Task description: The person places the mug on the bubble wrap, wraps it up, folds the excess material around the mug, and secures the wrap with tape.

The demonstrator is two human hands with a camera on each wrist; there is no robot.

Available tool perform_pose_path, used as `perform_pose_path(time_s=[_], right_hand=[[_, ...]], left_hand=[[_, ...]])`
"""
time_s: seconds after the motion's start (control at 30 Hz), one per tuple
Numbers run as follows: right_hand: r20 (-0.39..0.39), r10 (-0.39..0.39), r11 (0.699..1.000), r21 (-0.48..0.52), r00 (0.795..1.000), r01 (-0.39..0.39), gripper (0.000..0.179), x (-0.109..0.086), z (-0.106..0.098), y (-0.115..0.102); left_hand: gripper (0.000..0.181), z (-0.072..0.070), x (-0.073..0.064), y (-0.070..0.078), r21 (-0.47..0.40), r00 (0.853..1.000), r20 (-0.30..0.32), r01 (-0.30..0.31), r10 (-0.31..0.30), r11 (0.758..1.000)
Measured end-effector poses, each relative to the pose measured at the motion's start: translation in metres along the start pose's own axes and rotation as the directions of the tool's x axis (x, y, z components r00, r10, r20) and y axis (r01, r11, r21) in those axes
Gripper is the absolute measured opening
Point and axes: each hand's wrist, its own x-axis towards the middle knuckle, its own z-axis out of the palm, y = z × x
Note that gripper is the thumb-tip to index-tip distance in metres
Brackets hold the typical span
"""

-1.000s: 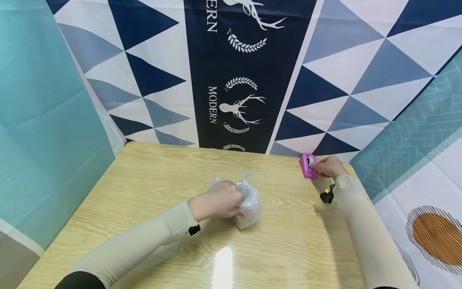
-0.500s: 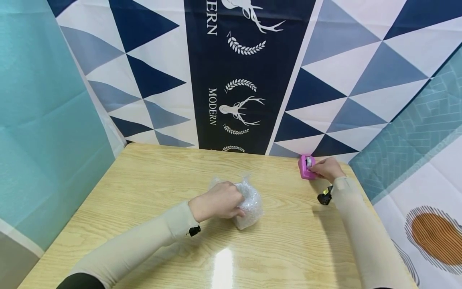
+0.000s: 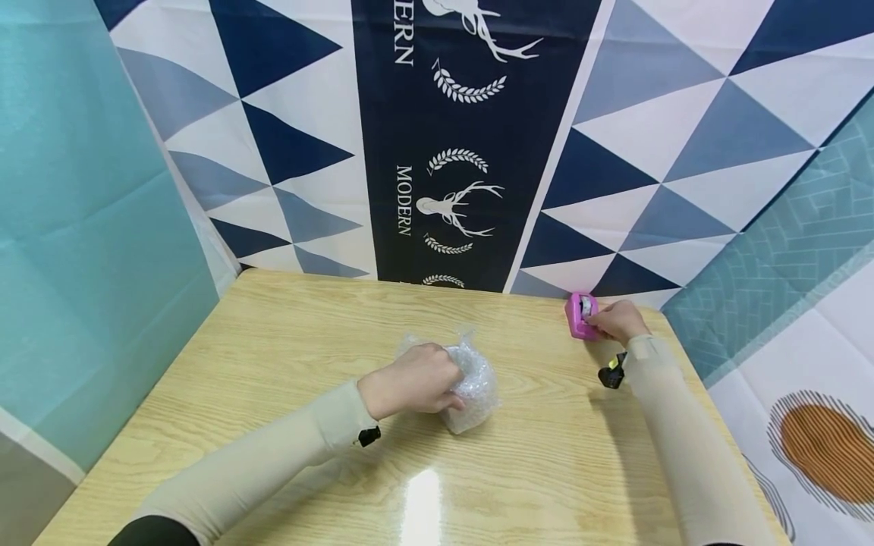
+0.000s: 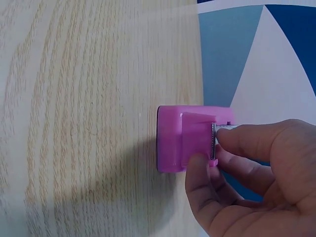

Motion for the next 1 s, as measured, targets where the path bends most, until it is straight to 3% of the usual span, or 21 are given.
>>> perform_pose_path(time_s=[0.47,0.6,0.77,1.0], right_hand=[[0.025,0.018,1.000,-0.011,1.000,-0.018,0.032,0.000,0.000,-0.003],[0.019,0.049,0.997,0.061,0.999,-0.050,0.029,-0.002,0.001,-0.005],[0.016,0.106,0.979,0.174,0.994,-0.107,0.039,-0.003,0.003,-0.008],[0.068,0.138,0.953,0.262,0.988,-0.151,0.040,-0.006,0.001,-0.012]], left_hand=[[0.037,0.002,0.000,0.000,0.000,1.000,0.015,0.012,-0.012,1.000],[0.036,0.002,-0.001,-0.001,0.002,1.000,0.018,0.010,-0.010,1.000],[0.036,0.002,0.000,-0.001,0.000,1.000,0.007,-0.001,0.001,1.000],[0.035,0.000,0.001,-0.001,-0.022,1.000,0.026,0.004,-0.003,1.000]])
